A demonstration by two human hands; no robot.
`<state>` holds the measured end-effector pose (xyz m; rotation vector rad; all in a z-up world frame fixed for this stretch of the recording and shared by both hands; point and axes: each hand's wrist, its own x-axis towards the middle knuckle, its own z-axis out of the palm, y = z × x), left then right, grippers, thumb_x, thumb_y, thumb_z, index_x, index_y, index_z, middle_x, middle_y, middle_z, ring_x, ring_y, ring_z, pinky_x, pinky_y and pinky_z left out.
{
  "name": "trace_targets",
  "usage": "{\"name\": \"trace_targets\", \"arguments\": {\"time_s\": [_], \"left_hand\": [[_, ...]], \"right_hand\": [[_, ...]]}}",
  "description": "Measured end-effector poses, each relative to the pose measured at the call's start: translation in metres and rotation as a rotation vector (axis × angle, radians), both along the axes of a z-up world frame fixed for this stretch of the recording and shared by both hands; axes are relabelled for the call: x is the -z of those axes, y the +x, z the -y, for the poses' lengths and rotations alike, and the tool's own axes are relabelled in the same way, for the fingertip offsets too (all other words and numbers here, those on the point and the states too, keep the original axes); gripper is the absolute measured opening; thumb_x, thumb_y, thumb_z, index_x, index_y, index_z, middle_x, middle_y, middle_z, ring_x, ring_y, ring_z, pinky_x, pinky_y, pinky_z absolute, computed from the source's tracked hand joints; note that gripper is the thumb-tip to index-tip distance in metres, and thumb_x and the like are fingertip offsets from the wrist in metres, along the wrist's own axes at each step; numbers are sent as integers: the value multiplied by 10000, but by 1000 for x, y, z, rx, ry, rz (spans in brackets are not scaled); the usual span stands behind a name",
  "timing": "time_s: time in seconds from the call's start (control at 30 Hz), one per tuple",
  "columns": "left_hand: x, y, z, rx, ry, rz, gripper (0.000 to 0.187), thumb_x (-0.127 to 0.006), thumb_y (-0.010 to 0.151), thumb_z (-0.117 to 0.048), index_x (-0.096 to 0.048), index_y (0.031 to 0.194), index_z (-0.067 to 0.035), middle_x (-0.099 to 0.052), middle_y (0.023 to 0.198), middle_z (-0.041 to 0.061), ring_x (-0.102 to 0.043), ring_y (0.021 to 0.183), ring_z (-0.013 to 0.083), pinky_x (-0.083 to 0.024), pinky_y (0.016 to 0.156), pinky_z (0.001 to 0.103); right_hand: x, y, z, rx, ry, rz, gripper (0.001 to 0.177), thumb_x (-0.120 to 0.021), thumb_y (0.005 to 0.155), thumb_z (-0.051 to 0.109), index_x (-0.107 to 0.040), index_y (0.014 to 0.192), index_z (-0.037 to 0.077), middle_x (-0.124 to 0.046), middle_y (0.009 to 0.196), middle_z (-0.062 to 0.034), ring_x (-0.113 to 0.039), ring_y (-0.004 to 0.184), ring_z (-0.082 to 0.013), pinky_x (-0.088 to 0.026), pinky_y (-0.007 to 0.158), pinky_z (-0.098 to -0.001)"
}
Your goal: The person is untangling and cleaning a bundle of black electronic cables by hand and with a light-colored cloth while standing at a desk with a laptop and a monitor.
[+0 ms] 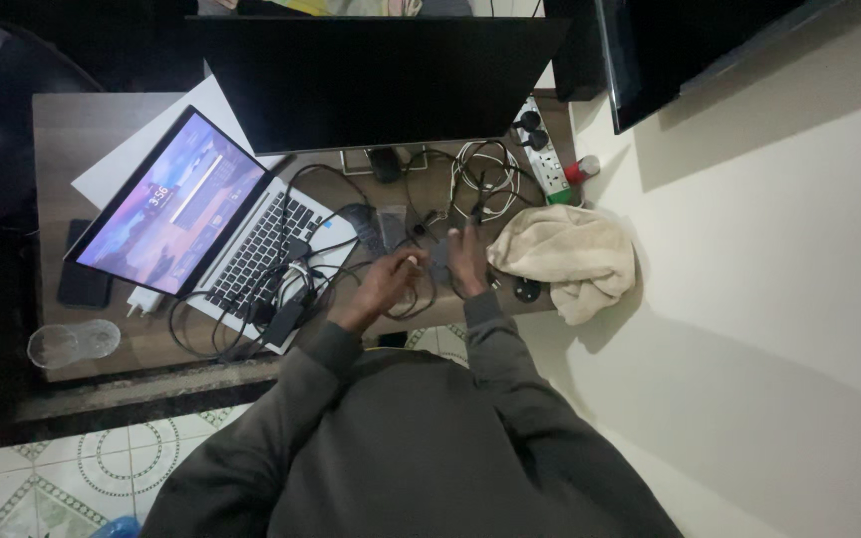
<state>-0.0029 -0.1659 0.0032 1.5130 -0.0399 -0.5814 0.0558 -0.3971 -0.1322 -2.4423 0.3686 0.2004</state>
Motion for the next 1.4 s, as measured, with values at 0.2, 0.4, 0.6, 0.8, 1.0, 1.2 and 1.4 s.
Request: {"name": "trace_targets", "arguments": {"time_s": [0.2,0.4,0.6,0.8,1.0,1.2,1.4], "left_hand": [[9,6,-20,-83,-120,-101,417,-367,1111,-233,-466,1448,-7,-612,1358,194,-641,1205,295,-535,1042,412],[30,11,-65,-266,-301,-62,431,-403,1097,-208,-453,1462,16,-610,1314,185,-647,1133,296,-542,988,439],[18,8,-126,-398,-207,-114,399,-451,1067,-231,-526,1397,-19,-692,1185,150,-718,1016,230,-597,898,384],[35,14,-179,-518,25,-241,363,-483,1051,-247,-624,1302,-26,-674,1148,99,-630,871,201,-558,746,380],[43,14,-203,-430,165,-65,348,-506,1100,-274,-665,1256,-7,-710,1143,121,-636,944,177,-533,823,305],[36,23,-202,-395,13,-218,407,-502,1052,-290,-570,1362,-35,-702,1244,151,-676,1085,209,-557,887,354],[25,15,-208,-324,19,-253,403,-492,1049,-290,-574,1340,-22,-668,1250,139,-672,1113,211,-577,942,356]], "right_hand": [[-85,-13,-83,-420,480,7,634,-395,1088,489,-378,1582,91,-447,1598,-172,-440,1459,-311,-366,1171,-413],[-103,-15,-146,-433,589,-175,604,-374,1074,517,-482,1517,122,-594,1457,-131,-612,1302,-251,-520,1047,-362],[-18,-5,-191,-420,747,-216,539,-405,1088,492,-568,1377,68,-692,1225,-128,-684,1112,-233,-565,929,-357],[-5,-14,-229,-494,640,-591,459,-462,1044,425,-608,1314,84,-694,1212,-128,-686,1069,-264,-570,902,-405],[34,-33,-236,-441,529,-714,382,-519,1000,358,-648,1251,101,-697,1200,-127,-688,1027,-294,-574,875,-453],[37,-33,-245,-563,219,-524,311,-576,956,291,-688,1187,117,-699,1187,-126,-690,984,-325,-579,848,-501],[37,-38,-247,-753,-135,-14,281,-676,955,320,-795,934,66,-739,945,-180,-698,878,-367,-550,825,-486]]}}
